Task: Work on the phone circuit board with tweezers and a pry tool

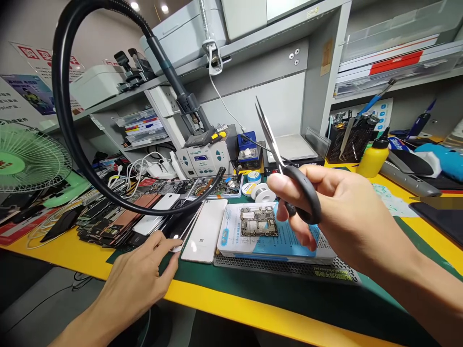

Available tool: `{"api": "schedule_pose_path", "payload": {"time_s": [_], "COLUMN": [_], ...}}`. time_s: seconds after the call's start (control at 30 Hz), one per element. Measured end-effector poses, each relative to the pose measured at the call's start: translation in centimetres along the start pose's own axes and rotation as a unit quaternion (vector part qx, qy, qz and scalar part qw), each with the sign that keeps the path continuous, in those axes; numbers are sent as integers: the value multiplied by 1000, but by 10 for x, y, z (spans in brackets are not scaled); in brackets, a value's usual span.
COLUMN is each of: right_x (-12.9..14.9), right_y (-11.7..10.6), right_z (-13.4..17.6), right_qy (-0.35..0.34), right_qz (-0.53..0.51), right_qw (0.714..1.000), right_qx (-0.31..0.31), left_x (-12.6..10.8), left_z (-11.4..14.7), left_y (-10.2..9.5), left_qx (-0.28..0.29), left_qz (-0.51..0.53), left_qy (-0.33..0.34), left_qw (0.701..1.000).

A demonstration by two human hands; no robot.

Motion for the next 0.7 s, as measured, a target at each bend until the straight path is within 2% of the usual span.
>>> {"api": "schedule_pose_path", "payload": {"time_s": [0.2, 0.37, 0.6, 0.7], "right_x": [-1, 5, 0, -1], "right_y": [-1, 4, 4, 5], "right_z": [1, 1, 5, 6], "right_qy": [5, 4, 17, 15], "right_qz": [-4, -2, -9, -11], "right_qw": [1000, 999, 999, 999], "right_qx": [21, 41, 42, 45], "left_x": [-3, -3, -8, -12], "left_z": [-5, -5, 9, 16], "left_y": [-2, -3, -5, -3], "left_qx": [38, 29, -34, -39], "left_qz": [-2, 0, 21, 28], "left_qy": [-44, -54, 14, 23], "left_qw": [998, 998, 999, 999]}}
Point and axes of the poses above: each hand's wrist, its own z-axis away from the middle knuckle, its own y-axis out of the palm, x = y × z, the point moved 7 cm from there along -z, towards the middle knuckle, and after that the axes turned 5 degrees about -z, right-handed, at the moved point
